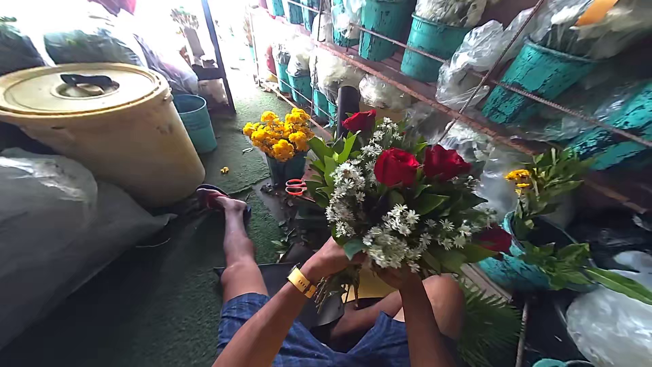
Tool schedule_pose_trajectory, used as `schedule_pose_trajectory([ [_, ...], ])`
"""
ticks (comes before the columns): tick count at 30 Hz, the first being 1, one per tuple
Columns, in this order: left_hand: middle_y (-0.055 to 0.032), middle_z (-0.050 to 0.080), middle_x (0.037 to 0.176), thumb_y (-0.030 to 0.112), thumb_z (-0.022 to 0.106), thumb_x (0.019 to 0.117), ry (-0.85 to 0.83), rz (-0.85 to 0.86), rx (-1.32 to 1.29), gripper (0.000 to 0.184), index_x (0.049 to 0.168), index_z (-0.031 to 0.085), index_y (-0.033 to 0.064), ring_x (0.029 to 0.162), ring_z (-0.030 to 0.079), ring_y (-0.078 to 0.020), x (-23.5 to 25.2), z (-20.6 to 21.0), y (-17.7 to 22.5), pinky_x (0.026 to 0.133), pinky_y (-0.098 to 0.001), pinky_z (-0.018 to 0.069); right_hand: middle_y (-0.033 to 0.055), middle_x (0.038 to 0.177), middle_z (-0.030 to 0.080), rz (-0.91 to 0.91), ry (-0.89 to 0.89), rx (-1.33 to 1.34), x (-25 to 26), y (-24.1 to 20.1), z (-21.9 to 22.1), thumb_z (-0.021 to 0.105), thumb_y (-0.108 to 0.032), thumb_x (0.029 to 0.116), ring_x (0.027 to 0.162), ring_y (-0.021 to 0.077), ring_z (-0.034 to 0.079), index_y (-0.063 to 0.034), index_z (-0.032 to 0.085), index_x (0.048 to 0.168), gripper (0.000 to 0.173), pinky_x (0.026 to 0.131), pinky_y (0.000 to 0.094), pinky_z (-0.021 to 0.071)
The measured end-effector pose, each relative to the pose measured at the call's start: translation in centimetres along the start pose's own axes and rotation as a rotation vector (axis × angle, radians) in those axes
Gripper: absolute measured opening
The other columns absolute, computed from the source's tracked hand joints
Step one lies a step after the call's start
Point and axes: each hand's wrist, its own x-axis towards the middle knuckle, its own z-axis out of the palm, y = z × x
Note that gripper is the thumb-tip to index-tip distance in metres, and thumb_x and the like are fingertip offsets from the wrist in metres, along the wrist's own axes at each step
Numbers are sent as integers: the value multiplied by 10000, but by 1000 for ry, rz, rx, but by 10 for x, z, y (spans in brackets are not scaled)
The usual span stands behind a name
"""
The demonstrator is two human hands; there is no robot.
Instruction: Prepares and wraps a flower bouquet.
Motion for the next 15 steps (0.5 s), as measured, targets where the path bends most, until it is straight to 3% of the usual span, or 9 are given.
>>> schedule_pose_trajectory([
  [2,7,731,1067,43,835,764,54,48,213,454,1181,655,58,1009,689,-94,12,-6,-9,929,-326,587,24,867,712,-68,3,-31,4,3,9,510,-20,981,744,108,670,-82,638,1040,154,708,274,588],
  [4,-20,725,1088,292,883,723,150,-79,658,547,1192,677,99,1044,681,-143,26,-15,-15,953,-422,568,37,929,707,-97,59,-226,7,9,24,628,-88,991,779,106,662,-66,633,1127,137,719,271,580],
  [6,-99,716,1125,424,798,774,185,-252,1095,608,1269,640,108,1100,669,-261,39,-12,-4,998,-538,505,93,1154,711,-163,202,-695,-3,13,48,737,-200,941,1020,155,687,-20,604,1297,420,894,330,577],
  [8,-109,727,1082,439,702,853,194,-335,1449,617,1351,562,103,1075,682,-281,46,-5,9,1071,-541,430,139,1365,626,-75,202,-1282,-30,14,66,713,-448,929,1255,255,604,-61,593,1394,616,1081,484,483],
  [9,-105,728,1029,384,668,867,213,-313,1583,556,1327,563,90,1027,690,-283,48,-4,11,1066,-544,420,137,1326,653,-59,135,-1403,-48,12,79,689,-473,941,1216,271,629,-90,639,1352,564,1053,521,497],
  [11,-116,721,975,240,652,868,242,-201,1768,445,1273,601,63,962,689,-301,51,-6,6,1048,-554,422,17,1043,745,-267,-48,-1343,-80,-4,110,685,-445,964,915,138,722,-154,738,1143,346,844,385,621],
  [12,-126,717,975,185,637,874,233,-164,1832,417,1270,608,56,955,688,-310,51,-6,3,1058,-552,416,-35,993,739,-440,-67,-1322,-90,-18,129,681,-419,976,855,79,711,-174,748,1108,287,791,329,631],
  [13,-134,716,968,148,600,901,216,-126,1884,375,1262,619,49,947,692,-315,50,-6,0,1068,-547,412,-55,999,726,-597,1,-1395,-94,-37,147,658,-426,988,865,60,699,-189,752,1108,282,789,317,625],
  [15,-146,713,945,103,584,916,185,-52,1942,314,1216,640,33,922,691,-319,46,-3,-5,1072,-545,404,-1,1032,723,-748,215,-1621,-79,-87,172,593,-426,1016,941,139,699,-181,757,1119,312,842,395,599],
])
